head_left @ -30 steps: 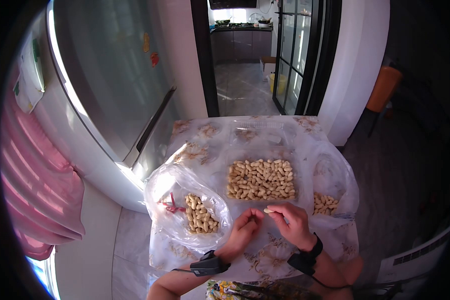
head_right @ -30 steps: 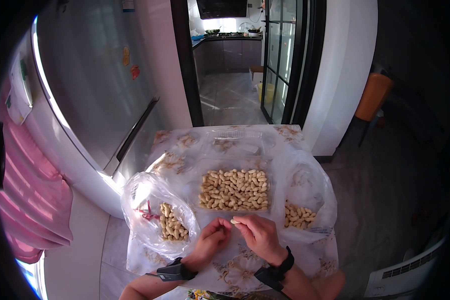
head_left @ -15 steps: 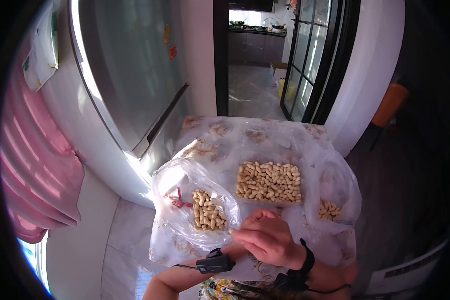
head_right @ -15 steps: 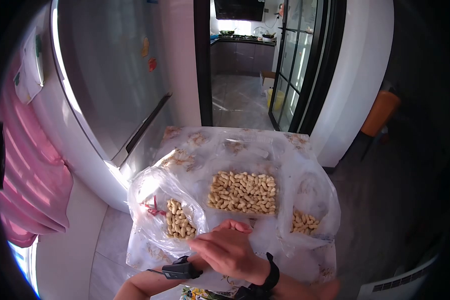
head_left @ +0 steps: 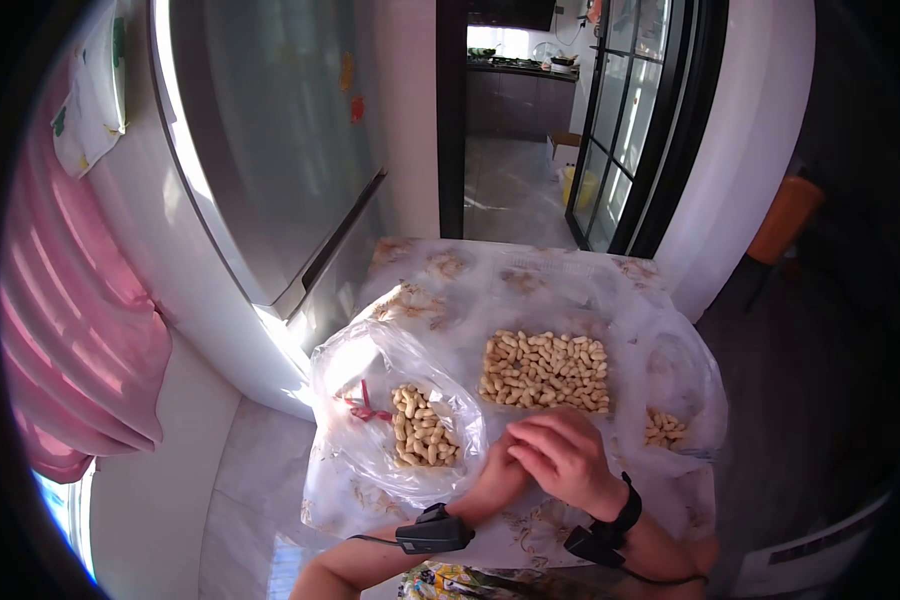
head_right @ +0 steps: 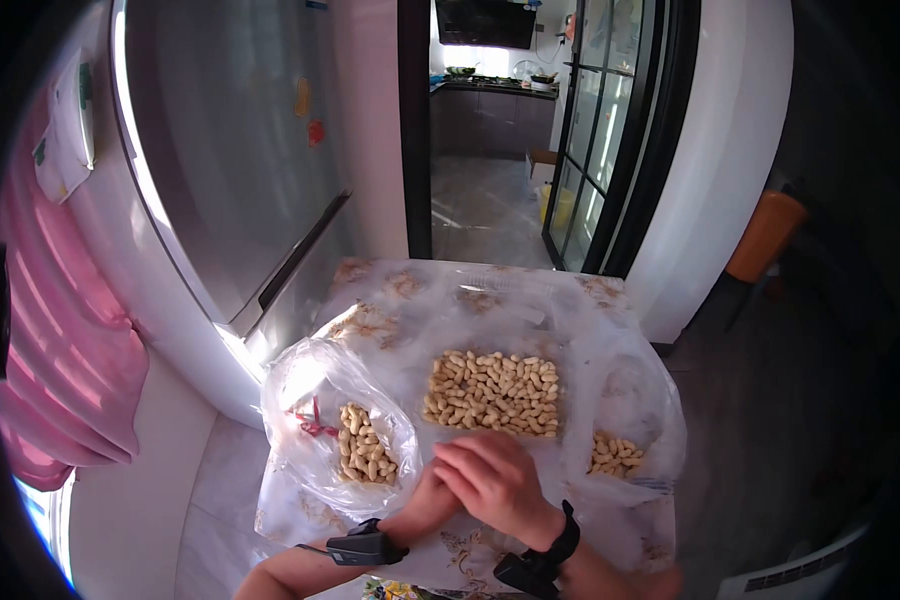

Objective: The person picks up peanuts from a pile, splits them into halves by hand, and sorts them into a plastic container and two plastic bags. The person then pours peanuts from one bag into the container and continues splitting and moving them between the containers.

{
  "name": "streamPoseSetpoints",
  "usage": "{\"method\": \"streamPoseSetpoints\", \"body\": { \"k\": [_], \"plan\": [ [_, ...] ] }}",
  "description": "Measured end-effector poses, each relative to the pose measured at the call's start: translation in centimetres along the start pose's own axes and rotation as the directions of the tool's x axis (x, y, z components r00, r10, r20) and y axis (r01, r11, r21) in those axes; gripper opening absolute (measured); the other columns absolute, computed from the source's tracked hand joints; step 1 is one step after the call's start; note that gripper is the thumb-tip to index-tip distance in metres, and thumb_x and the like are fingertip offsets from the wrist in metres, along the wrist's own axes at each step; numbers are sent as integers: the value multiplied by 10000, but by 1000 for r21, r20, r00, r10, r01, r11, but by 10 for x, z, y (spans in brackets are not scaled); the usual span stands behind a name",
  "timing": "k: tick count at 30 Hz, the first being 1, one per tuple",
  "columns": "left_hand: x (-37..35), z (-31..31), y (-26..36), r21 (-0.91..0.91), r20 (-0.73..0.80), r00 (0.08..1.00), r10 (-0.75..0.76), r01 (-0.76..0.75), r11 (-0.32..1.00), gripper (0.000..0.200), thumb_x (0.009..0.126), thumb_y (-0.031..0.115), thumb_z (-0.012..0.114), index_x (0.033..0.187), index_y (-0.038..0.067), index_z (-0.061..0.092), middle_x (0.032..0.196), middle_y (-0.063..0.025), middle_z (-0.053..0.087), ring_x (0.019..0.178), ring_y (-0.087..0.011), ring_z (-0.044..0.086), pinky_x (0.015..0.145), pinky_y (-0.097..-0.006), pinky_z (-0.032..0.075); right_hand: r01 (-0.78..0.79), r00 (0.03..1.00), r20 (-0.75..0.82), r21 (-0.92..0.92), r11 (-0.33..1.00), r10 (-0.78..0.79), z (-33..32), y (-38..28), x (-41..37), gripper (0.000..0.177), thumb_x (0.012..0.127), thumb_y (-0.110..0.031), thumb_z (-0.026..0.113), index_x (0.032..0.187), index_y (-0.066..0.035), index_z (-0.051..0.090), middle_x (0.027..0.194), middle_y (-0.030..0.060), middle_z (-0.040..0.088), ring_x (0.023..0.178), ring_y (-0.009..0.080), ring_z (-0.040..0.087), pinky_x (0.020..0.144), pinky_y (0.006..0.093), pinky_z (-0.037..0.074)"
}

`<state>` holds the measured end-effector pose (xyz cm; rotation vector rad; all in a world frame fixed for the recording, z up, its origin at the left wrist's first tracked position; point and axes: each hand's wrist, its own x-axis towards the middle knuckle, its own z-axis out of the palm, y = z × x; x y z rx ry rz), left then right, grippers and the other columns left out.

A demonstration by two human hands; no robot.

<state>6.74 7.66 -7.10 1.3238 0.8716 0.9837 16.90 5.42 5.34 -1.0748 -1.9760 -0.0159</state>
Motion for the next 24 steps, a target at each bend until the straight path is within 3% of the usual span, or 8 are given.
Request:
{"method": "streamPoseSetpoints", "body": {
  "k": [1, 2, 4, 10, 15, 24],
  "plan": [
    [-7, -13, 51, -130, 187, 982, -17, 42, 991, 225, 1031, 40, 411, 1219, -18, 521, 1079, -105, 622, 980, -186, 649, 829, -338, 563, -62, 998, -20, -25, 998, 61, -6, 8, -8, 226, 785, -72, 739, 1003, -35, 689, 928, 75, 654, 826, 262, 637, 744, 382, 518],
    [-6, -15, 49, -135, 194, 981, -16, 43, 990, 225, 1031, 40, 411, 1219, -18, 521, 1079, -105, 622, 980, -186, 649, 829, -338, 563, -91, 995, -38, -30, 995, 90, -10, 16, -17, 212, 793, -45, 717, 1002, -34, 685, 933, 76, 656, 840, 274, 635, 747, 390, 513],
    [-3, -13, 41, -412, 377, 913, -152, 313, 856, 269, 1059, 121, 403, 1272, -15, 498, 1088, -100, 623, 928, -185, 665, 813, -314, 574, -130, 990, -64, -52, 990, 127, -15, 29, -33, 205, 798, -37, 709, 1002, -34, 685, 926, 75, 657, 849, 274, 632, 747, 390, 510],
    [-1, -15, 45, -317, 378, 913, -149, 279, 906, 310, 1065, 174, 408, 1289, -18, 502, 1113, -112, 648, 886, -183, 678, 802, -311, 570, -194, 978, -70, 33, 981, 195, -24, 43, -45, 181, 809, -6, 712, 986, -42, 700, 960, 77, 658, 855, 259, 617, 728, 358, 501],
    [-1, -16, 44, -266, 374, 917, -140, 251, 931, 325, 1060, 158, 419, 1329, -11, 490, 1096, -91, 656, 875, -152, 665, 766, -279, 562, -134, 989, 55, -25, 991, 136, -28, 44, -44, 272, 786, -29, 703, 1051, -85, 718, 960, 51, 648, 893, 254, 595, 815, 367, 469],
    [-2, -19, 37, -378, 342, 938, -60, 196, 905, 124, 1008, 86, 537, 1104, 40, 474, 1038, -102, 678, 793, -128, 672, 685, -244, 534, -111, 992, 60, 9, 994, 110, -26, 43, -43, 271, 773, -78, 734, 1044, -95, 723, 916, 31, 646, 884, 246, 578, 818, 375, 457]
  ]
}}
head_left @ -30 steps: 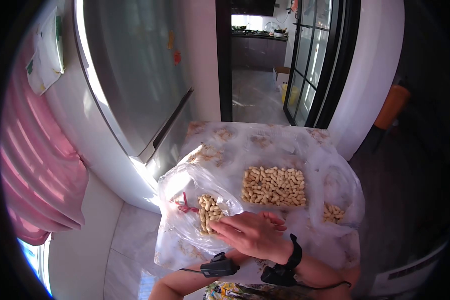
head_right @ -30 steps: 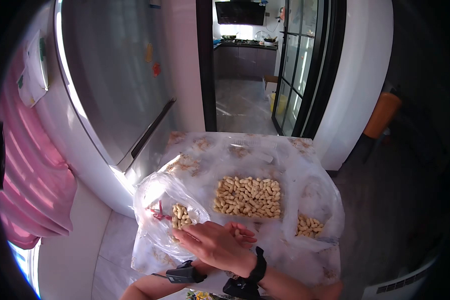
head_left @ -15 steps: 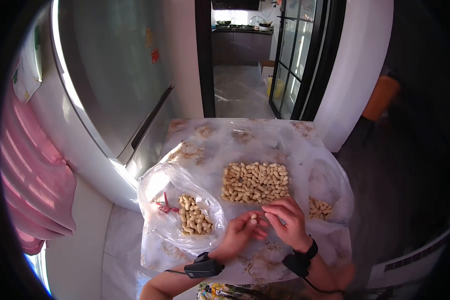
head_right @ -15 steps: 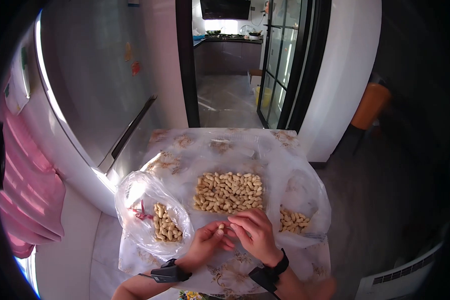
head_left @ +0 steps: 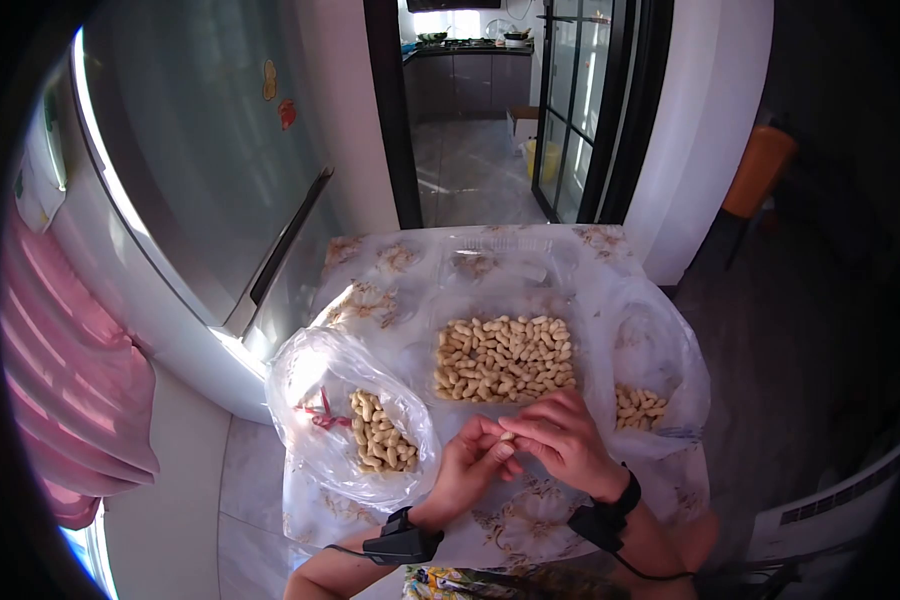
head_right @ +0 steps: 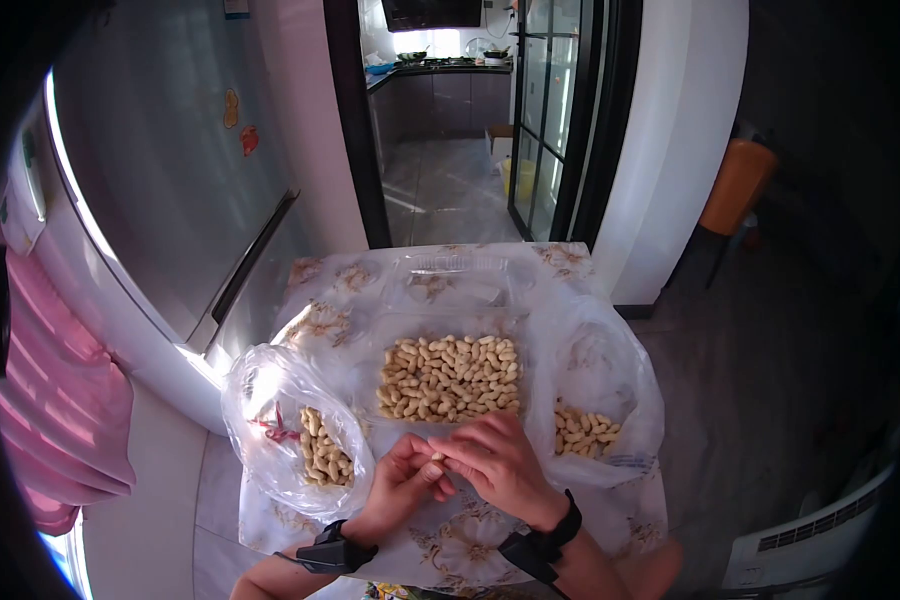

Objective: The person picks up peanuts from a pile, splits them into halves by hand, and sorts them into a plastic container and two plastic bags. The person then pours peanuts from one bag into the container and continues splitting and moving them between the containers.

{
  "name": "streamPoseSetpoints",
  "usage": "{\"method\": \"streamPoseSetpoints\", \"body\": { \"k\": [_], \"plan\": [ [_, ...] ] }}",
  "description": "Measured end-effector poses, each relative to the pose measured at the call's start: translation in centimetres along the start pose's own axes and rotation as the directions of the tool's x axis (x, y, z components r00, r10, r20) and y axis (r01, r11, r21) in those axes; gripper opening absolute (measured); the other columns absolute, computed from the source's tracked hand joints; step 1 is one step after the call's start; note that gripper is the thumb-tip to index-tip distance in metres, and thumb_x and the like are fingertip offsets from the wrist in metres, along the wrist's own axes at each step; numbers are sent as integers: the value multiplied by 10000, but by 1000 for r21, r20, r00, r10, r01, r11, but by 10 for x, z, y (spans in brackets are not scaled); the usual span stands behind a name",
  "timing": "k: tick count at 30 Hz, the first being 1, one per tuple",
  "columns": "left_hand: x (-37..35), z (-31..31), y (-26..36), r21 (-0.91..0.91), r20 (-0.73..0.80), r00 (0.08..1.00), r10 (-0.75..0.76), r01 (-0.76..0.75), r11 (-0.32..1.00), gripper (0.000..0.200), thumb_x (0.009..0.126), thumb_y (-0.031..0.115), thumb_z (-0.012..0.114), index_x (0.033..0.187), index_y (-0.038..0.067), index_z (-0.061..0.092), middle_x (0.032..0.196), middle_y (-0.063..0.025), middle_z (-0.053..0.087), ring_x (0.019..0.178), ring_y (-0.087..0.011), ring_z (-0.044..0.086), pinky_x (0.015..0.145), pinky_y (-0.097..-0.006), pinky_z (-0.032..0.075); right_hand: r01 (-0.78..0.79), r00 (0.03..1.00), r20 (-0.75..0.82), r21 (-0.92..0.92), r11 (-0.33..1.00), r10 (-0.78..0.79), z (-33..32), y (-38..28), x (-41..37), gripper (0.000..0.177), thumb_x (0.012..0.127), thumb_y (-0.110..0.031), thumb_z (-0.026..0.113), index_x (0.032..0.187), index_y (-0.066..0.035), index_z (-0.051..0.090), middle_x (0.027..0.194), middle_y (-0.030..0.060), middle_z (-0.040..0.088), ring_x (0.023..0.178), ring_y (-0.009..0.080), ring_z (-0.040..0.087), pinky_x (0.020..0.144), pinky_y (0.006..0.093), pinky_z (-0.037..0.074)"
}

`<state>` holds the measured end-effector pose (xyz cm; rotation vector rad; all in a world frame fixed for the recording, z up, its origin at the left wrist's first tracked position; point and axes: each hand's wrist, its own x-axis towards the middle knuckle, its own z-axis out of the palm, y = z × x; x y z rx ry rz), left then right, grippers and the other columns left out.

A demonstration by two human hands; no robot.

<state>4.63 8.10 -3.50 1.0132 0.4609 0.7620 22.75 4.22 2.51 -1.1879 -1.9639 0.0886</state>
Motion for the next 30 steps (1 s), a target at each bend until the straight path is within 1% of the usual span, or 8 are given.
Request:
{"method": "streamPoseSetpoints", "body": {
  "k": [3, 7, 10, 13, 18, 21, 26, 30],
  "plan": [
    [0, -2, -2, 41, 27, 1000, -11, 10, 999, 131, 1007, 85, 541, 1118, 49, 479, 1015, -101, 684, 796, -124, 672, 669, -234, 523, 51, 999, -20, 23, 998, -51, 2, 6, -3, 251, 764, -61, 732, 1013, -90, 714, 868, 11, 637, 860, 231, 589, 805, 374, 456],
    [2, 0, -1, -28, -22, 1000, -19, 18, 999, 115, 1004, 78, 545, 1103, 35, 506, 984, -89, 678, 780, -110, 644, 667, -234, 516, 50, 998, -35, 40, 998, -49, 2, 5, -2, 188, 765, -53, 743, 949, -75, 710, 837, 21, 638, 810, 234, 593, 766, 367, 467],
    [3, 2, 0, -37, -67, 997, 25, -27, 999, 92, 1001, 71, 548, 1080, 27, 530, 948, -70, 665, 775, -94, 614, 672, -232, 510, -6, 997, -75, 70, 998, 11, 4, 3, -3, 151, 777, -101, 760, 912, -73, 698, 842, 47, 660, 802, 261, 606, 745, 379, 484],
    [3, 0, -1, 14, -80, 994, 67, -67, 998, 69, 997, 62, 552, 1056, 26, 548, 917, -49, 648, 783, -84, 595, 683, -229, 501, 15, 996, -91, 57, 998, -10, 4, 2, -3, 163, 771, -78, 766, 920, -67, 699, 828, 54, 661, 772, 253, 622, 691, 362, 496],
    [2, 2, 0, 68, -91, 990, 104, -98, 993, 60, 987, 51, 568, 1040, 27, 555, 906, -33, 636, 790, -76, 586, 701, -225, 489, -75, 991, -105, 133, 988, 89, 9, -2, -6, 185, 770, -23, 764, 938, -51, 693, 815, 78, 655, 679, 231, 633, 581, 326, 496],
    [3, 2, -1, 97, -104, 990, 98, -88, 991, 76, 980, 33, 568, 1053, 29, 546, 906, -41, 637, 786, -82, 589, 707, -228, 492, -93, 992, -67, 155, 984, 104, 8, -4, -6, 170, 783, -12, 755, 935, -52, 690, 804, 81, 646, 677, 232, 636, 575, 323, 498],
    [3, 1, 0, 32, -103, 994, 33, -30, 999, 100, 962, 38, 607, 1046, 29, 553, 917, -34, 646, 806, -76, 586, 745, -228, 485, -60, 995, -65, 149, 987, 70, 9, -2, -6, 151, 803, -15, 743, 937, -57, 687, 797, 78, 643, 677, 226, 642, 581, 323, 500],
    [3, -2, -4, 70, -110, 991, 78, -70, 995, 100, 962, 43, 611, 1045, 29, 557, 925, -34, 649, 812, -74, 584, 744, -227, 484, -96, 994, -26, 170, 981, 102, 7, -3, -7, 132, 820, -31, 737, 938, -54, 684, 795, 76, 648, 680, 224, 648, 591, 315, 507]
  ]
}}
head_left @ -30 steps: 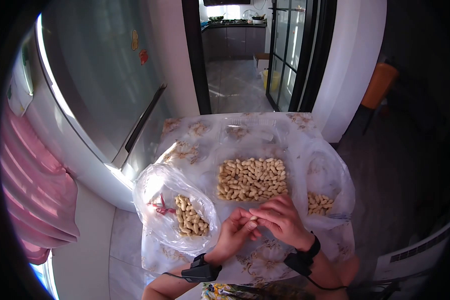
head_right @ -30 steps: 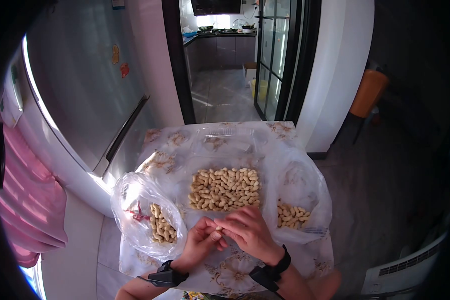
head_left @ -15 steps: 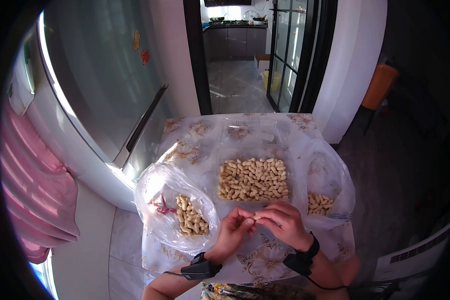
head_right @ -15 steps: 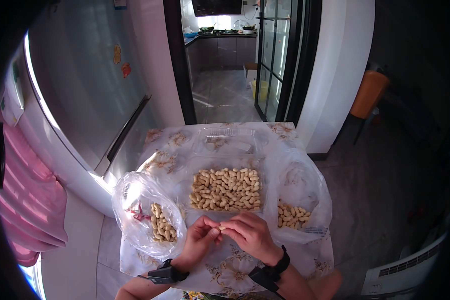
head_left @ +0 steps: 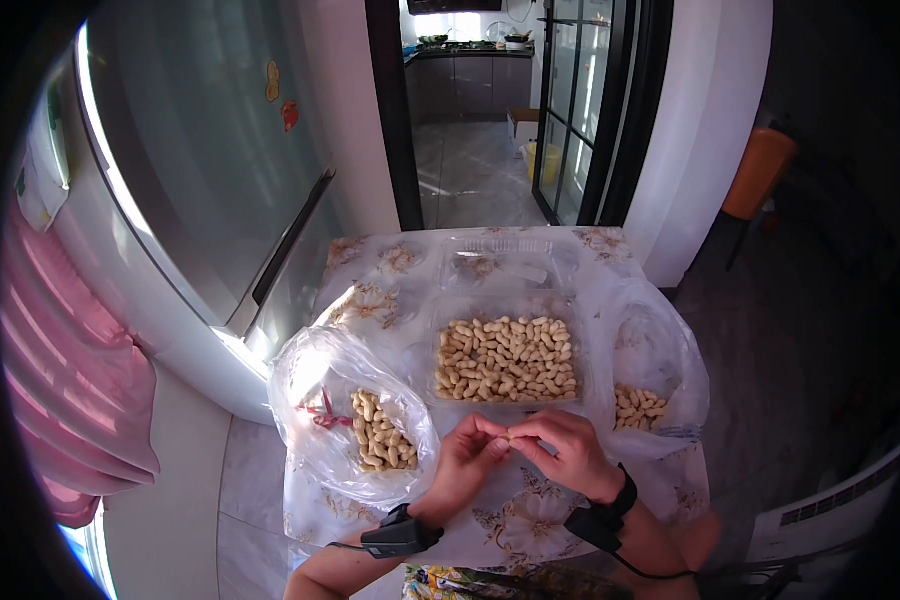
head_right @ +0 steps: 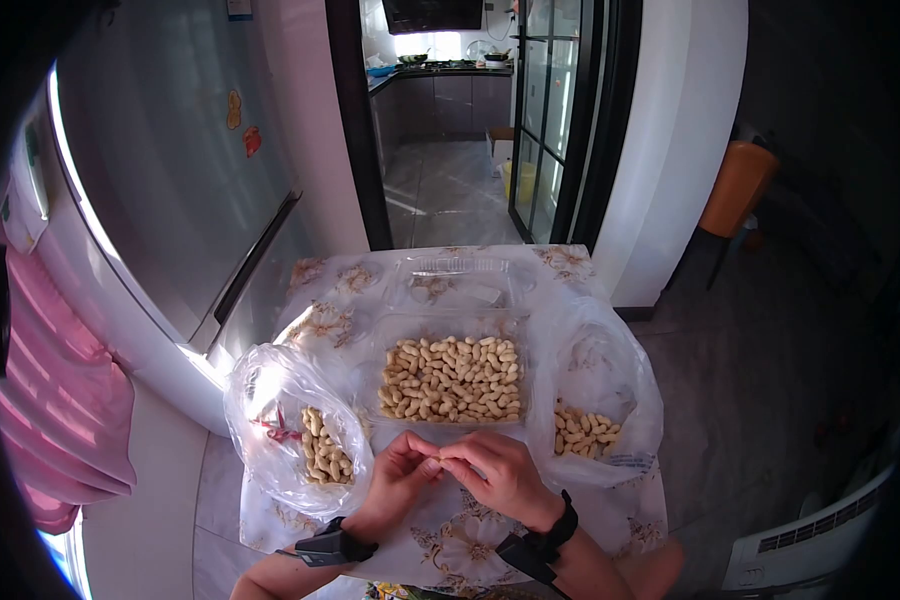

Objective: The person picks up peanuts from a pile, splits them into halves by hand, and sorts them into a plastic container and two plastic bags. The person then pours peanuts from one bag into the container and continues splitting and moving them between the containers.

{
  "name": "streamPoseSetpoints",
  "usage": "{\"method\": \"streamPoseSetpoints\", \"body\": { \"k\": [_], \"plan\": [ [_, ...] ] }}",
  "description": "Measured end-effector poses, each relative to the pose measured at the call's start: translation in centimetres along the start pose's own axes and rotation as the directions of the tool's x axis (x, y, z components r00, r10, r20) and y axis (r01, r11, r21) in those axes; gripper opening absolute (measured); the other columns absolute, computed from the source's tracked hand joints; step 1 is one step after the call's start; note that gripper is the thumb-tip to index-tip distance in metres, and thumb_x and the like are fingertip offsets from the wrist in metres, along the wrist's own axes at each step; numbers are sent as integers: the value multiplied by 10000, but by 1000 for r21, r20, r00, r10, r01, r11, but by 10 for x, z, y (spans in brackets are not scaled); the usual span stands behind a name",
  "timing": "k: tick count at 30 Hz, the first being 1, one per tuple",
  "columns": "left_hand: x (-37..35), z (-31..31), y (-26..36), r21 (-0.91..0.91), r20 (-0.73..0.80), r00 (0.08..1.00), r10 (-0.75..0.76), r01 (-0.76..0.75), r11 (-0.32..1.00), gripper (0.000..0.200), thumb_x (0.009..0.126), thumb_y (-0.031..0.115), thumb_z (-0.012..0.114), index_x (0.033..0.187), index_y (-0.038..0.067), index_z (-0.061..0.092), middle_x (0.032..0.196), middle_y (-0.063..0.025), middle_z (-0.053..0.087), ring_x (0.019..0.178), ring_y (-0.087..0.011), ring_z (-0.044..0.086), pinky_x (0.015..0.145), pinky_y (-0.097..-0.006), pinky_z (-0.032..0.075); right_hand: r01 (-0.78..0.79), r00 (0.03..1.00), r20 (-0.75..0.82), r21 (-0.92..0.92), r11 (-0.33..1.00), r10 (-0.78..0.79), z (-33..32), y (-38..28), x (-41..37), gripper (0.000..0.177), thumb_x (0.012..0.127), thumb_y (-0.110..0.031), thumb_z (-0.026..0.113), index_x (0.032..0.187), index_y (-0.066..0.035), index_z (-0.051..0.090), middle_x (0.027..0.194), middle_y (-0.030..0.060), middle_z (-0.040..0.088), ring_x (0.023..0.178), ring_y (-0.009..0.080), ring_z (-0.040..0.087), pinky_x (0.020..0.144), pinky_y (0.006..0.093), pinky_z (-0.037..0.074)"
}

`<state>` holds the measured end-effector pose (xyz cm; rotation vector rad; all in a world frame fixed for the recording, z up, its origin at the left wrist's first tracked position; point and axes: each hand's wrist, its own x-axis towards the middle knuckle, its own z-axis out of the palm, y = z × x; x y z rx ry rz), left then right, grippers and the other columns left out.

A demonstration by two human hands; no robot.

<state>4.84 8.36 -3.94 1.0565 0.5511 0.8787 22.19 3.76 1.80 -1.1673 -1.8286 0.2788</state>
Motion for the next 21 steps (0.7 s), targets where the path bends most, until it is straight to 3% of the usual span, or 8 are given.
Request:
{"method": "streamPoseSetpoints", "body": {
  "k": [3, 21],
  "plan": [
    [0, 0, -1, 16, 14, 1000, 1, -1, 1000, 108, 959, 41, 614, 1050, 30, 558, 941, -37, 652, 825, -72, 582, 753, -226, 482, -68, 998, 12, 35, 997, 68, 2, 2, -4, 116, 830, -32, 728, 934, -52, 682, 802, 80, 655, 687, 225, 654, 594, 310, 509],
    [0, 0, 0, 14, 19, 998, -65, 65, 998, 73, 984, 70, 585, 1037, 25, 562, 945, -25, 656, 826, -65, 587, 750, -220, 478, -76, 997, 28, 29, 997, 75, 1, 0, -2, 95, 838, -54, 729, 919, -52, 679, 792, 80, 667, 690, 227, 662, 596, 315, 508]
  ]
}}
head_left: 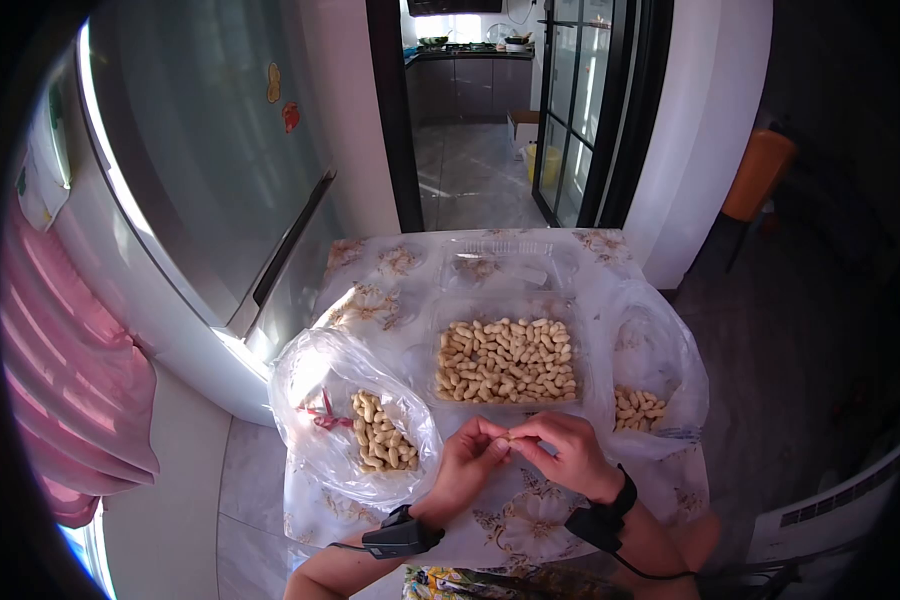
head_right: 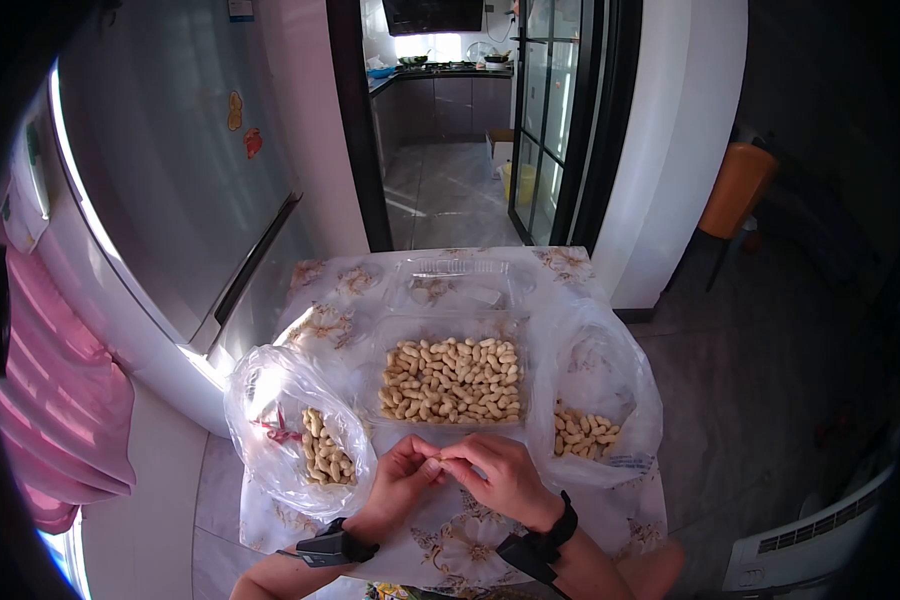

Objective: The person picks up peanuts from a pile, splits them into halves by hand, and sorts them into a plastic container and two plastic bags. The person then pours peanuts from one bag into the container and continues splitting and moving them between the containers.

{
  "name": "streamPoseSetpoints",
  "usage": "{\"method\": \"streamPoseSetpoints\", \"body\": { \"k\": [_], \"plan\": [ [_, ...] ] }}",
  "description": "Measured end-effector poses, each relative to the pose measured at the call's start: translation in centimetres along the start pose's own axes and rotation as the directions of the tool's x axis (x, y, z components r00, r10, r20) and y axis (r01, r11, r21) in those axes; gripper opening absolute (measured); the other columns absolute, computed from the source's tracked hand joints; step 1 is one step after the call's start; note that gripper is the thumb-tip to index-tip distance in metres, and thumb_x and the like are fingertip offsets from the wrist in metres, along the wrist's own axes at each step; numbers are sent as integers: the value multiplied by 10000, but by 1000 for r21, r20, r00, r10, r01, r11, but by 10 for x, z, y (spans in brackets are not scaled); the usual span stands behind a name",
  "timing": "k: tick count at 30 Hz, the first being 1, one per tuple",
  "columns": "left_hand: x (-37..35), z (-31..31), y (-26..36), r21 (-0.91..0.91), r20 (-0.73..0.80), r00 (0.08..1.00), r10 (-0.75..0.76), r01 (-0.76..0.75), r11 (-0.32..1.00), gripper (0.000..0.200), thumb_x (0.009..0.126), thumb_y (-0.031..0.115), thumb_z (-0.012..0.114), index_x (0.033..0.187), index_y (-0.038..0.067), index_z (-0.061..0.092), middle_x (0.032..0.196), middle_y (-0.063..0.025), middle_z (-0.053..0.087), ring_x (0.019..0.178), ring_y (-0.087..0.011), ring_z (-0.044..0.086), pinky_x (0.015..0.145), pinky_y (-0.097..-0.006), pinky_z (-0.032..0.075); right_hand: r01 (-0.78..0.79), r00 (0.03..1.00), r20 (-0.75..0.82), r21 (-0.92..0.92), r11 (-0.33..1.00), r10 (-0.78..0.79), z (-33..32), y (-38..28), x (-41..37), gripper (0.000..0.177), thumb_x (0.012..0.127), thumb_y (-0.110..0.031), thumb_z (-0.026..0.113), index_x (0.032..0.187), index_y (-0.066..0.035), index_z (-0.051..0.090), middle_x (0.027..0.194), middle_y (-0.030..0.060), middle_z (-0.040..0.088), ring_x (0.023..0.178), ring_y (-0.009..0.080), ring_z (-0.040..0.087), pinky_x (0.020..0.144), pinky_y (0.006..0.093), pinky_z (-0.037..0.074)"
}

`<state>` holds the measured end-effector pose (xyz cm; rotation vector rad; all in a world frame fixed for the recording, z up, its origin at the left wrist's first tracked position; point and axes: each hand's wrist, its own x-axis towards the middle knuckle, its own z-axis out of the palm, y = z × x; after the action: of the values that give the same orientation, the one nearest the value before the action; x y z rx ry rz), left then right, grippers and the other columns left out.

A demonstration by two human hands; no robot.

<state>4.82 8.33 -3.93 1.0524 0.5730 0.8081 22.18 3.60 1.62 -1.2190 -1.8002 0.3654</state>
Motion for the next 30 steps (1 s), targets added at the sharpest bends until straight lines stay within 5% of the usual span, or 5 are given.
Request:
{"method": "streamPoseSetpoints", "body": {
  "k": [16, 30],
  "plan": [
    [0, -1, -1, -2, 61, 998, 0, 1, 1000, 130, 1020, 160, 545, 1025, 31, 564, 910, -32, 660, 789, -71, 573, 734, -225, 474, -13, 1000, -12, -59, 998, 12, 1, 7, -4, 154, 815, -146, 785, 825, -53, 663, 716, 74, 658, 605, 223, 643, 532, 320, 481],
    [-1, 3, 3, -33, -4, 1000, -5, 5, 999, 88, 1009, 119, 556, 1034, 36, 562, 904, -19, 657, 784, -60, 566, 720, -217, 464, 43, 999, 7, -50, 998, -42, 2, 4, -1, 163, 791, -45, 770, 914, -60, 664, 801, 72, 657, 672, 223, 656, 568, 317, 501]
  ]
}}
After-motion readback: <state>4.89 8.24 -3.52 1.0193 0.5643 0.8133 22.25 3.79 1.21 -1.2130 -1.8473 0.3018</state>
